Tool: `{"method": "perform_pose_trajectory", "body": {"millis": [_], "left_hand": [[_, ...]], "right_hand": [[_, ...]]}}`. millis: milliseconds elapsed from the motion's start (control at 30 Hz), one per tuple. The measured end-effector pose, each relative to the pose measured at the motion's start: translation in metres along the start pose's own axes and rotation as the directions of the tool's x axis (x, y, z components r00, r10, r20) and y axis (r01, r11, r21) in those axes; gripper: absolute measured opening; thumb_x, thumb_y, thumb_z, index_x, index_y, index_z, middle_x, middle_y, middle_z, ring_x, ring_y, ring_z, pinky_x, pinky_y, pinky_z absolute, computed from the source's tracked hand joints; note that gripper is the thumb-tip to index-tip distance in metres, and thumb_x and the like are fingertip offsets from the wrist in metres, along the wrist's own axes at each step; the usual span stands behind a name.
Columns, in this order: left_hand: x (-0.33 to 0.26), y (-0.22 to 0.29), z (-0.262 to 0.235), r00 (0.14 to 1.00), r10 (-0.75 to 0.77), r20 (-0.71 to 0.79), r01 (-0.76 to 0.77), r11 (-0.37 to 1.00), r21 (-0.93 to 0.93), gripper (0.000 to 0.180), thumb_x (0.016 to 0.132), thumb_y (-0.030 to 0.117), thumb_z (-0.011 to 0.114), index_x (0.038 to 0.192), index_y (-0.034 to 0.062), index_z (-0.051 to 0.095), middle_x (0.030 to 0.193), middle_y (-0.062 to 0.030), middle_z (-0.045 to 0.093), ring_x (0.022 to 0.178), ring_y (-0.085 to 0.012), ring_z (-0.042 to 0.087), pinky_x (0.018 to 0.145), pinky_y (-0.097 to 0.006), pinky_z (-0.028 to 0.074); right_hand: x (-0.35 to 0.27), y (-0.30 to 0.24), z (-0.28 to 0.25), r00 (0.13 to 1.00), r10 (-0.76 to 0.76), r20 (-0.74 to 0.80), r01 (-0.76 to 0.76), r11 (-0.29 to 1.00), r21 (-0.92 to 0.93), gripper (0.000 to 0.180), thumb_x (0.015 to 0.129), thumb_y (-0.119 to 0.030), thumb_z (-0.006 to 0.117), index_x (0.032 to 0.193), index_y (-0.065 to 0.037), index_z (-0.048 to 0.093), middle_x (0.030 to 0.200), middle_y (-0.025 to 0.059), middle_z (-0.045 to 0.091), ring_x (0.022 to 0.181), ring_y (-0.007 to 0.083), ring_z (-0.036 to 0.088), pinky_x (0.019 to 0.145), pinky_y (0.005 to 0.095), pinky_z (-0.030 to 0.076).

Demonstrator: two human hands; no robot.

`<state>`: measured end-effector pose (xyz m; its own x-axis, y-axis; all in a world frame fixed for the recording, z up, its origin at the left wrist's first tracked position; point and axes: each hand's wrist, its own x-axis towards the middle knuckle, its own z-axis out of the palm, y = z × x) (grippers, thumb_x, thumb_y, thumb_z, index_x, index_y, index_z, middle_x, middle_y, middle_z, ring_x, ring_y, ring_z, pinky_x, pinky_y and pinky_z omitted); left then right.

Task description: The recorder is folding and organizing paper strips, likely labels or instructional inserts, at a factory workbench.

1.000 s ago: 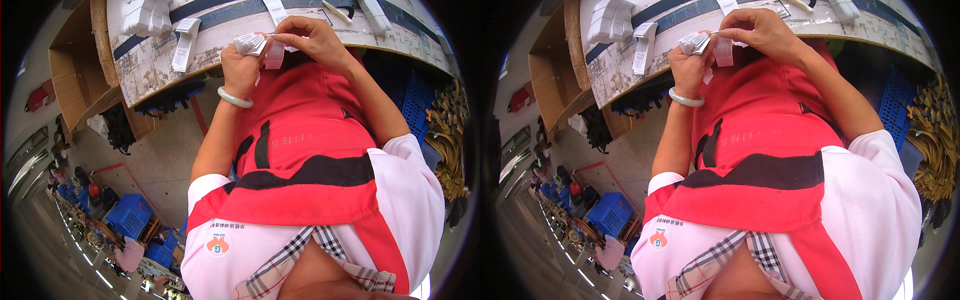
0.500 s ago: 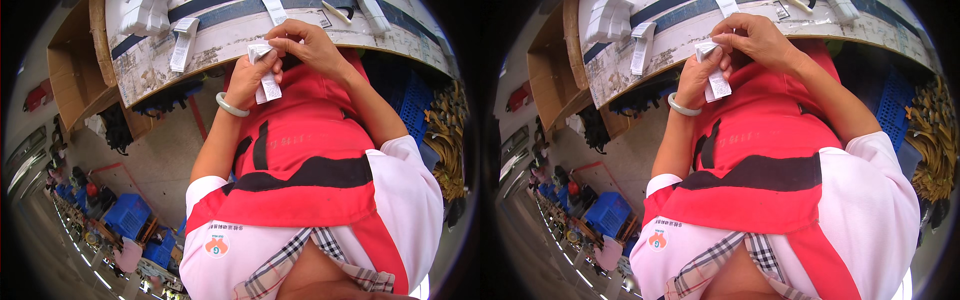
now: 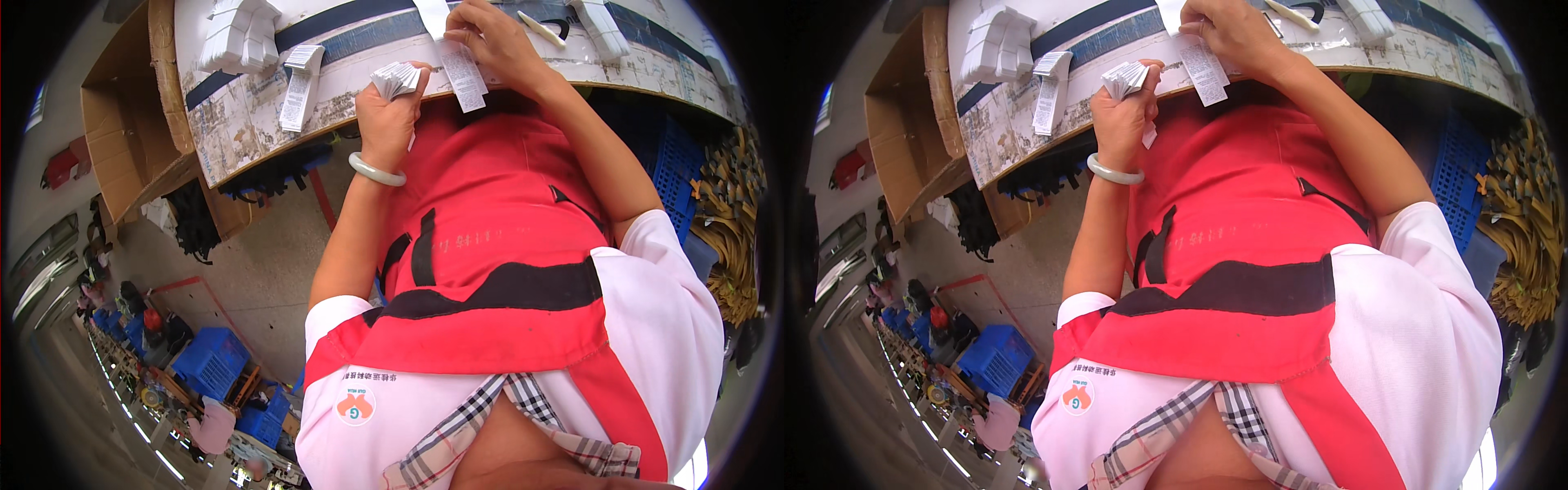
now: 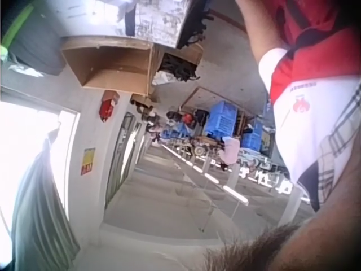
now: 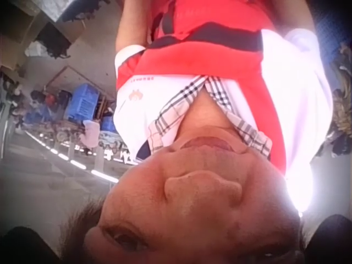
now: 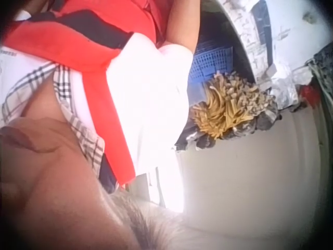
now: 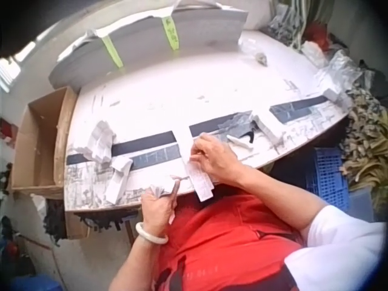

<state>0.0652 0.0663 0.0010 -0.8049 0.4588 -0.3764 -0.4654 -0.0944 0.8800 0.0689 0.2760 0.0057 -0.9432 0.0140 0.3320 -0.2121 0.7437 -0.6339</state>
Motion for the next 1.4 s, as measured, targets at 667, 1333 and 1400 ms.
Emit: {"method": "perform_pose_trajectory", "body": {"millis": [667,1333,1400], "left_hand": [[0.001,-0.001,-0.002,0.917,0.399,-0.001,-0.395,0.909,0.132,0.020,0.084,-0.006,0.064,0.102,0.0000,0.069,0.088,0.0003,0.068,0.078,-0.0057,0.060,0.066,-0.021,0.050],[-0.005,0.007,-0.009,0.985,0.016,0.169,0.006,0.992,-0.128,0.013,0.091,0.011,0.068,0.096,-0.0002,0.069,0.075,-0.0046,0.065,0.057,-0.0070,0.054,0.046,-0.019,0.038],[-0.009,0.002,-0.004,0.993,0.069,0.091,-0.060,0.993,-0.102,0.027,0.094,0.026,0.066,0.096,-0.0006,0.067,0.074,-0.0074,0.065,0.053,-0.0080,0.054,0.043,-0.019,0.037]], "right_hand": [[-0.027,-0.033,-0.015,0.960,0.102,0.262,-0.234,0.807,0.542,0.016,0.093,-0.012,0.066,0.103,0.000,0.066,0.095,0.0020,0.064,0.087,0.0088,0.060,0.080,0.0244,0.049],[-0.023,-0.036,-0.028,0.823,0.103,0.558,-0.499,0.602,0.623,0.019,0.090,-0.021,0.069,0.093,-0.002,0.068,0.081,-0.0001,0.063,0.074,0.0062,0.057,0.067,0.0208,0.046],[-0.025,-0.046,-0.028,0.751,0.015,0.660,-0.590,0.462,0.662,0.024,0.090,-0.026,0.070,0.092,-0.002,0.070,0.077,0.0009,0.064,0.069,0.0078,0.058,0.063,0.0211,0.046]]}}
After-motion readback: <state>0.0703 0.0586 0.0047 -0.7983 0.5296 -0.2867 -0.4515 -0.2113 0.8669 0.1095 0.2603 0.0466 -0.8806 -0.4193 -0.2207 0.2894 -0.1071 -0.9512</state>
